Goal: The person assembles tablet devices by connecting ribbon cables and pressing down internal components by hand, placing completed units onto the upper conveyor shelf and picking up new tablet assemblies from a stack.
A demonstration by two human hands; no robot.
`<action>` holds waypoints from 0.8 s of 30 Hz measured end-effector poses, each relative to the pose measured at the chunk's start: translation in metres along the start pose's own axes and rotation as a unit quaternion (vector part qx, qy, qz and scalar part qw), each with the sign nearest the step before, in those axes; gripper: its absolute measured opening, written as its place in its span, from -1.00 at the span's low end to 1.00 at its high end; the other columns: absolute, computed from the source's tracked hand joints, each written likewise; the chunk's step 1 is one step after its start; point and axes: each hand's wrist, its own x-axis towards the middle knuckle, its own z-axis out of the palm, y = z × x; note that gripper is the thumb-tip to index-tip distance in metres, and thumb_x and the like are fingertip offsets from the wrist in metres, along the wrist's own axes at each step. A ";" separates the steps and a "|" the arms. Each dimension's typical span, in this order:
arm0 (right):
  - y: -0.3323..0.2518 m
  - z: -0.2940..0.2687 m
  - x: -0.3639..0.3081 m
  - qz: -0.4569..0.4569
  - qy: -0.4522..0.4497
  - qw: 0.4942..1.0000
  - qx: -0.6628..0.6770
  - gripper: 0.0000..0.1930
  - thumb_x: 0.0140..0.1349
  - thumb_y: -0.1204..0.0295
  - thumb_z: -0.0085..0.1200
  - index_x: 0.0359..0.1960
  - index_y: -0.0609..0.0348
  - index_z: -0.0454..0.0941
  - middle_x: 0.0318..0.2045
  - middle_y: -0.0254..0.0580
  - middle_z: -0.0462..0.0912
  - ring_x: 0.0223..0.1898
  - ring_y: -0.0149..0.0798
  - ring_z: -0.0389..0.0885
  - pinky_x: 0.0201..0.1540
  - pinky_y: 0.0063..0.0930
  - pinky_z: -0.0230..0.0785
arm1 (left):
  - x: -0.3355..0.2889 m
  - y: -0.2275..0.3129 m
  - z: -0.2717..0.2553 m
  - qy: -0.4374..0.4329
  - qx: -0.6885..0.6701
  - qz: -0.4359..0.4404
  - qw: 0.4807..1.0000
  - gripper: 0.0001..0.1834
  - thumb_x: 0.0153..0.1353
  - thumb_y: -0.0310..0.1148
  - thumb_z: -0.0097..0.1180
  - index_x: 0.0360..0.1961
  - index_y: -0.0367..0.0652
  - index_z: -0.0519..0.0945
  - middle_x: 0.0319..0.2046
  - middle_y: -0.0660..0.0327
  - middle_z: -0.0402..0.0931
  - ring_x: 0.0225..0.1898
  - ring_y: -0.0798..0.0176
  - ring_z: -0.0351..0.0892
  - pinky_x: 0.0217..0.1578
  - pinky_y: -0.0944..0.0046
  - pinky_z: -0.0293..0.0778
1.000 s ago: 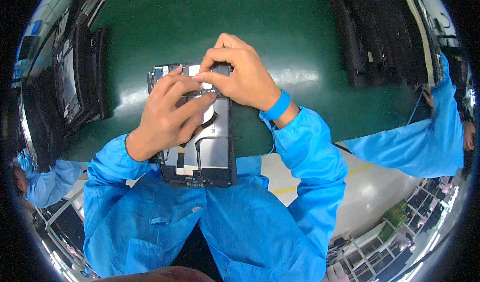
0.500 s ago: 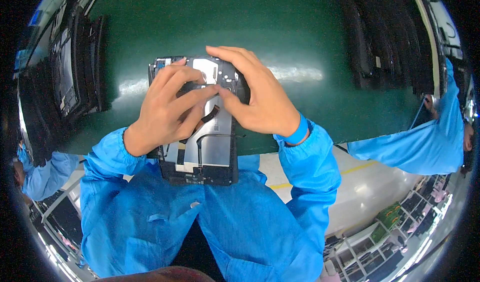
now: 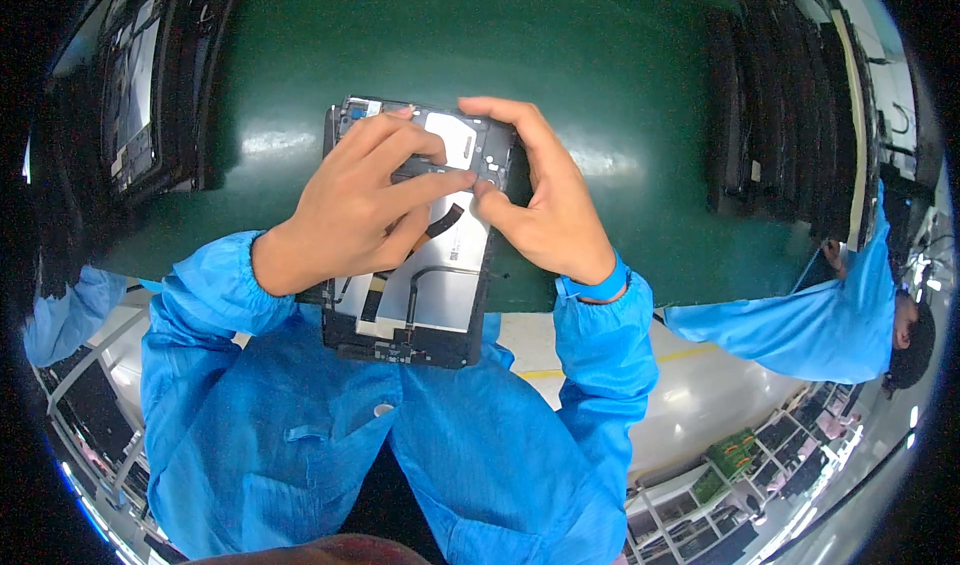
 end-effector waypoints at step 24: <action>-0.004 0.001 0.002 0.034 -0.009 0.998 0.048 -0.18 0.14 0.76 0.10 0.56 0.27 0.37 0.46 0.02 0.50 0.57 -0.09 0.39 0.67 -0.16 0.06 | -0.005 -0.001 0.004 0.018 -0.024 0.001 1.000 -0.53 0.06 -0.48 0.36 0.07 -0.12 0.81 0.09 0.03 0.60 0.26 -0.23 0.53 0.40 -0.21 0.49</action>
